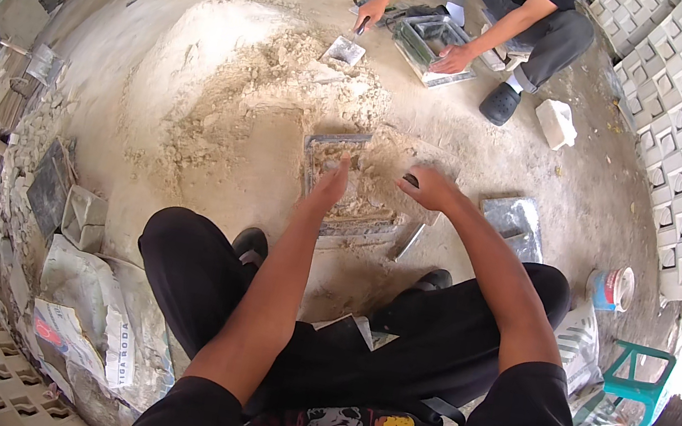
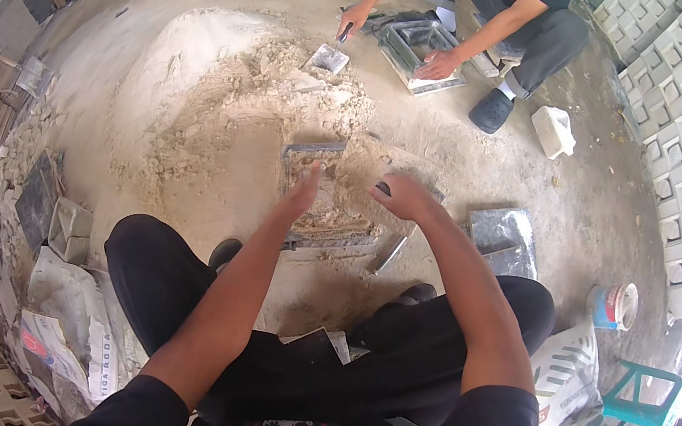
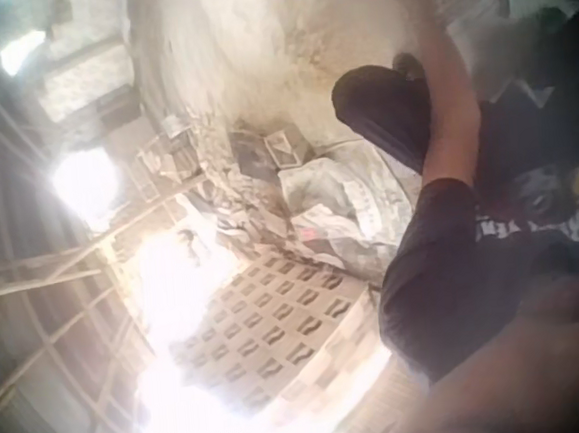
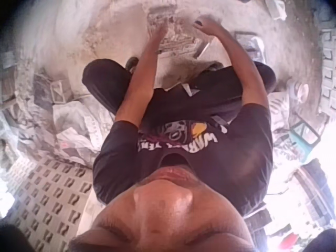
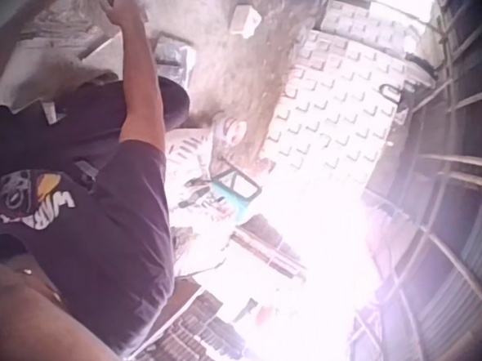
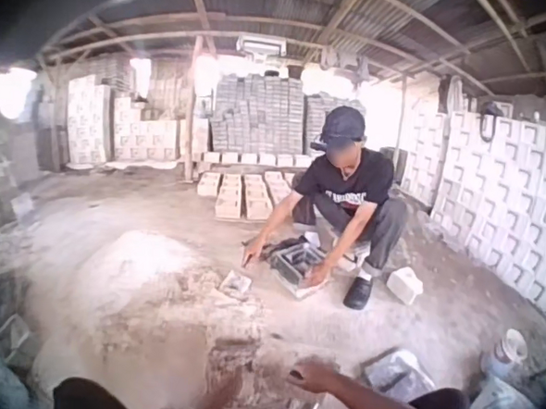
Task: The person prepares a mold by hand, adds dry cement mixture from a pile, and compacts it using a small handheld tool to form a brick pattern.
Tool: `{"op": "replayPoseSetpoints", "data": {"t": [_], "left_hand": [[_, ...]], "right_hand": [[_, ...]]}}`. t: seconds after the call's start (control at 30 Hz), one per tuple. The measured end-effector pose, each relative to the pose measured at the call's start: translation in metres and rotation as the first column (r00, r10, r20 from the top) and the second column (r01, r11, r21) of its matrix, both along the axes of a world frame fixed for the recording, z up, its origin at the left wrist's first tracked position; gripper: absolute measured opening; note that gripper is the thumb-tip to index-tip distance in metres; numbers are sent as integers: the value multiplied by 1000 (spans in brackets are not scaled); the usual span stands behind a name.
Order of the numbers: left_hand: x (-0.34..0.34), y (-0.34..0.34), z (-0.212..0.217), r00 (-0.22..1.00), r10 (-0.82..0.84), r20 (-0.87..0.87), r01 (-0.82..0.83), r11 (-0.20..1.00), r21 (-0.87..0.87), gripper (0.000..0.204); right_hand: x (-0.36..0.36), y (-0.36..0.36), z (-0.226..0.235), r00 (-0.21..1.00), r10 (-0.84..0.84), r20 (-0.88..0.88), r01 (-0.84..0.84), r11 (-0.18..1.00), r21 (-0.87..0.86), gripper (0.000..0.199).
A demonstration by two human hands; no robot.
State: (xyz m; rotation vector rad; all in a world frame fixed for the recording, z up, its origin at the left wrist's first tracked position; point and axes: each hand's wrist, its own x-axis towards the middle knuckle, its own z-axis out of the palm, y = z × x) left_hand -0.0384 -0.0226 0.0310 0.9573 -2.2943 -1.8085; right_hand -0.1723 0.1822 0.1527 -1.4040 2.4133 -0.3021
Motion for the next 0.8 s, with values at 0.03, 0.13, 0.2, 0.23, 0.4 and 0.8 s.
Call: {"op": "replayPoseSetpoints", "data": {"t": [0.03,0.13,0.2,0.23,0.4,0.8], "left_hand": [[-9,9,4,997,-48,68,47,999,21,93],[-24,17,-15,998,-60,20,57,994,93,99],[-22,-7,-53,1000,15,-6,-14,987,158,100],[-9,-43,-72,997,78,30,-82,979,185,100],[-18,-17,-45,997,78,-24,-77,996,36,83],[29,56,-24,921,-372,113,276,421,-864,63]], "right_hand": [[-3,5,0,1000,-20,-21,20,1000,6,52],[-6,7,0,995,-35,-90,38,999,29,51],[-1,-12,3,990,24,-142,-16,999,52,50],[10,-33,8,985,87,-152,-80,996,46,49],[-11,-14,-1,956,167,-240,-123,975,186,49],[10,-4,42,982,-118,-145,149,963,224,49]]}}
